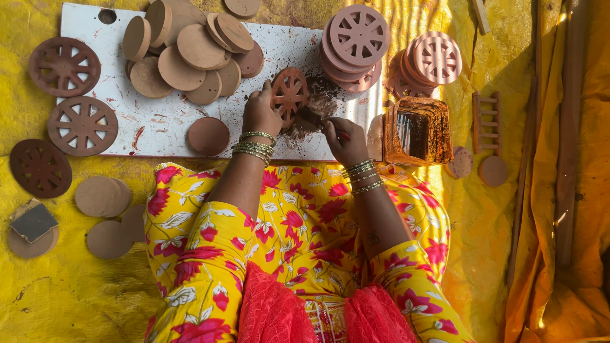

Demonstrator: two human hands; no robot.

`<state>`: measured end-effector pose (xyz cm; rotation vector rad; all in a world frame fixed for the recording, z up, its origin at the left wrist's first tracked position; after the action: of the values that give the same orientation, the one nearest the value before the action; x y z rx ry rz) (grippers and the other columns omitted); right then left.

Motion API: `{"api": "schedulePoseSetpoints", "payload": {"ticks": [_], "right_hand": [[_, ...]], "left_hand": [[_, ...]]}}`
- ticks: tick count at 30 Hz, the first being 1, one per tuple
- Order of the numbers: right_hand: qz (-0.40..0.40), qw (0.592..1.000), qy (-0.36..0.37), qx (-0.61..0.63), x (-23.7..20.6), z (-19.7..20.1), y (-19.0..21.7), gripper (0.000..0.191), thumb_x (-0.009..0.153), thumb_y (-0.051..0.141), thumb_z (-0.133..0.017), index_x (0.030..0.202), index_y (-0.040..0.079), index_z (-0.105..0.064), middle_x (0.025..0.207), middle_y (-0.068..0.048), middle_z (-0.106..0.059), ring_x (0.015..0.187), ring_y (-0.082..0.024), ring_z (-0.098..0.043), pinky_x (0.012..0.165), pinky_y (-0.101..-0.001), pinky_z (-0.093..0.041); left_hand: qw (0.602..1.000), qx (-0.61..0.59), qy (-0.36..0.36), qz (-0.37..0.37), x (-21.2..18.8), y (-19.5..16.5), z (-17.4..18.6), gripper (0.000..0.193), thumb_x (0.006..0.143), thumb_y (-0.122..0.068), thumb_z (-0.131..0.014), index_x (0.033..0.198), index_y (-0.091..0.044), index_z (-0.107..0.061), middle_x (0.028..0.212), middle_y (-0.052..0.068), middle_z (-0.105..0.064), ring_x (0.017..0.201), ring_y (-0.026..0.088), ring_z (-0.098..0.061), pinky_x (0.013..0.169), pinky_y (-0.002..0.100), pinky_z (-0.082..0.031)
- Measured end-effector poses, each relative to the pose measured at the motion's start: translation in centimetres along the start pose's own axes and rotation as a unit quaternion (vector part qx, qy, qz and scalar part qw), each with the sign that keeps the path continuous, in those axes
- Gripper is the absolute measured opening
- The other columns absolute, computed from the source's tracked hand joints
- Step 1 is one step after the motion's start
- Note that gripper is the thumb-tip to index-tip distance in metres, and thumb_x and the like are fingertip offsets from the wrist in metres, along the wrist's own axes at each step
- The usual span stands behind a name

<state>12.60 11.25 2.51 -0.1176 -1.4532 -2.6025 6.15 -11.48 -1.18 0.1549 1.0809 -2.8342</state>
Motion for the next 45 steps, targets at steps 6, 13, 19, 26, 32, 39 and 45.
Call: {"api": "schedulePoseSetpoints", "payload": {"ticks": [6, 13, 19, 26, 32, 39, 45], "right_hand": [[-0.050, 0.998, 0.022, 0.020, 0.1, 0.0, -0.6, 0.021, 0.101, 0.016, -0.061, 0.106, -0.001, -0.072, 0.084, -0.014, -0.073, 0.074, -0.020, -0.073, 0.069, -0.0308, -0.056], [0.047, 0.999, 0.000, 0.012, 0.1, -0.4, -0.1, 0.020, 0.101, 0.015, -0.062, 0.109, -0.001, -0.073, 0.085, -0.014, -0.072, 0.075, -0.023, -0.070, 0.071, -0.0339, -0.054], [0.003, 0.999, 0.039, -0.010, -0.3, -0.1, 0.1, 0.021, 0.100, 0.016, -0.062, 0.107, 0.000, -0.073, 0.081, -0.013, -0.071, 0.072, -0.025, -0.069, 0.069, -0.0341, -0.053], [0.059, 0.998, 0.024, -0.010, -0.1, -0.5, 0.9, 0.019, 0.101, 0.015, -0.063, 0.106, 0.000, -0.072, 0.082, -0.014, -0.072, 0.075, -0.027, -0.069, 0.071, -0.0347, -0.053], [0.007, 0.999, 0.032, 0.000, -0.2, 0.1, -0.5, 0.019, 0.101, 0.014, -0.062, 0.107, 0.000, -0.074, 0.081, -0.012, -0.074, 0.074, -0.020, -0.072, 0.071, -0.0320, -0.055], [-0.096, 0.982, 0.041, 0.159, -0.9, -2.8, -4.8, 0.023, 0.103, 0.015, -0.063, 0.110, -0.005, -0.071, 0.091, -0.012, -0.077, 0.086, -0.014, -0.073, 0.078, -0.0267, -0.058], [-0.171, 0.979, 0.066, 0.090, -1.3, 1.6, -7.2, 0.025, 0.102, 0.017, -0.064, 0.110, -0.005, -0.073, 0.091, -0.012, -0.079, 0.087, -0.014, -0.076, 0.078, -0.0262, -0.059]], "left_hand": [[0.999, 0.006, -0.020, -0.028, -0.4, -0.4, 0.6, 0.073, 0.081, -0.001, -0.075, 0.149, -0.005, -0.049, 0.113, 0.019, -0.063, 0.104, 0.037, -0.065, 0.088, 0.043, -0.056], [1.000, 0.020, 0.020, 0.002, -0.4, -0.7, 0.8, 0.074, 0.082, -0.006, -0.075, 0.150, -0.005, -0.045, 0.120, 0.020, -0.060, 0.109, 0.037, -0.064, 0.090, 0.043, -0.055], [1.000, 0.025, -0.015, -0.003, -0.6, -0.5, 1.0, 0.072, 0.081, 0.001, -0.068, 0.149, -0.003, -0.046, 0.125, 0.020, -0.060, 0.113, 0.037, -0.063, 0.095, 0.042, -0.054], [0.999, 0.035, -0.015, -0.028, -0.6, -0.3, 0.6, 0.069, 0.083, 0.002, -0.065, 0.149, -0.004, -0.047, 0.121, 0.020, -0.061, 0.111, 0.038, -0.063, 0.094, 0.043, -0.055], [0.997, 0.020, -0.054, -0.047, -0.6, -0.5, 1.5, 0.066, 0.080, 0.001, -0.067, 0.145, -0.004, -0.052, 0.118, 0.020, -0.061, 0.108, 0.039, -0.063, 0.091, 0.044, -0.055], [0.997, 0.007, -0.077, -0.024, -0.1, 0.6, 1.8, 0.063, 0.084, 0.002, -0.066, 0.145, -0.006, -0.054, 0.114, 0.017, -0.064, 0.105, 0.037, -0.065, 0.089, 0.044, -0.056], [0.998, 0.009, -0.056, -0.007, 0.0, 1.0, 1.9, 0.061, 0.084, 0.001, -0.066, 0.144, -0.007, -0.056, 0.115, 0.017, -0.064, 0.105, 0.036, -0.065, 0.089, 0.044, -0.055]]}}
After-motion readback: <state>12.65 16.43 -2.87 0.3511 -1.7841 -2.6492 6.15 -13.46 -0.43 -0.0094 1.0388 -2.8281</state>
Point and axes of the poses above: each hand's wrist, its own x-axis towards the middle knuckle, its own z-axis out of the back of the hand, y = z × x, the point moved 3 cm from there along x, towards the middle knuckle
